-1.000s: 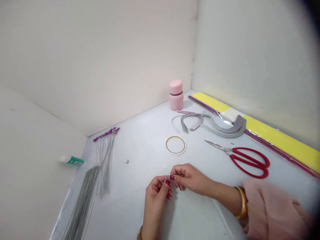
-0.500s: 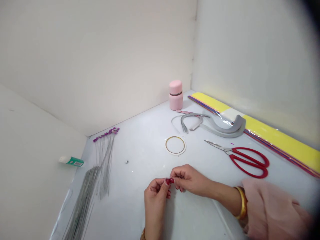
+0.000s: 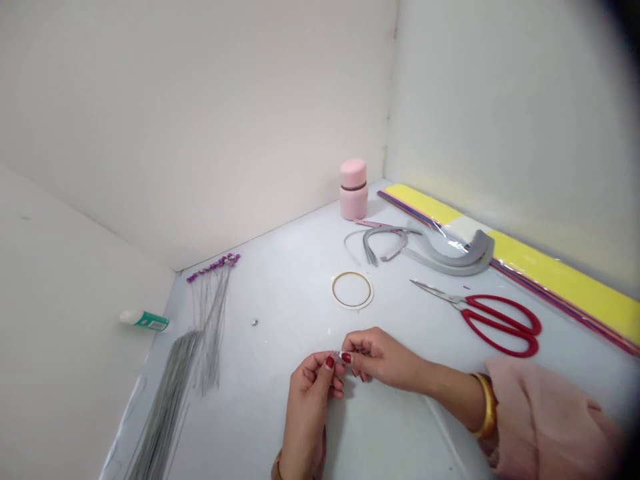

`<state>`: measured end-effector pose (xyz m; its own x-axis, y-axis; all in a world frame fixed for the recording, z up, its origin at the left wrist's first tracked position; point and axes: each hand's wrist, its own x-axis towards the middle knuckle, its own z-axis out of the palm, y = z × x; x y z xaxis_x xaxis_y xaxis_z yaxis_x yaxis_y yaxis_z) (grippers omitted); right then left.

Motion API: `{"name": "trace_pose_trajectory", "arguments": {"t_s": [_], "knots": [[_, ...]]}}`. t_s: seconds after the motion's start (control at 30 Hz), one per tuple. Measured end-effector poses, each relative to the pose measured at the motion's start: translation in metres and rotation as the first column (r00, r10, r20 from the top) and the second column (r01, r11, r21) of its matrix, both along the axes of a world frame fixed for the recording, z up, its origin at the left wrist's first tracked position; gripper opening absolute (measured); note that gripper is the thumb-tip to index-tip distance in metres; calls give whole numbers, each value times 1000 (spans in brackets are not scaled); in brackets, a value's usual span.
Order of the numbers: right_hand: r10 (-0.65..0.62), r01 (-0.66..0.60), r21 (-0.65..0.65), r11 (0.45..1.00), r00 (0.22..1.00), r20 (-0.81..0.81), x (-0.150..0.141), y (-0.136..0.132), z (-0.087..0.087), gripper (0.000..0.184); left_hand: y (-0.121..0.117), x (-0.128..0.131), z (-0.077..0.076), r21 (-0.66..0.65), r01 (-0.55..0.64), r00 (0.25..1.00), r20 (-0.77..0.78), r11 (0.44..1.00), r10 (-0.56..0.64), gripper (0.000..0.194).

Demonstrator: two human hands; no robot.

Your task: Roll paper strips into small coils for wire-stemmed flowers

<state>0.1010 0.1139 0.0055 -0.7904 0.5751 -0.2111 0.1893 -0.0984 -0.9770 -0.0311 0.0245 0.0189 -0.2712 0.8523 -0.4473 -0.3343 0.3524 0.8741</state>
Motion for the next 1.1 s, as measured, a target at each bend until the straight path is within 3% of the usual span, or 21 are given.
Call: {"name": "trace_pose_trajectory", "arguments": {"t_s": [0.5,0.9,1.1], "knots": [[4,-4,-8,1000,1000,4,0,-1,2,14,2,5,-6,-58,-95,992,-86,994,90,18],[14,-14,75,997,1000,-11,1,-1,2,19,-1,5,-6,-5,-13,983,-184,1000,12,18],[23,-23,0,1000,1000,-18,1,-2,-1,18,0,7,-4,36,21,969,-245,999,-12,18]]}}
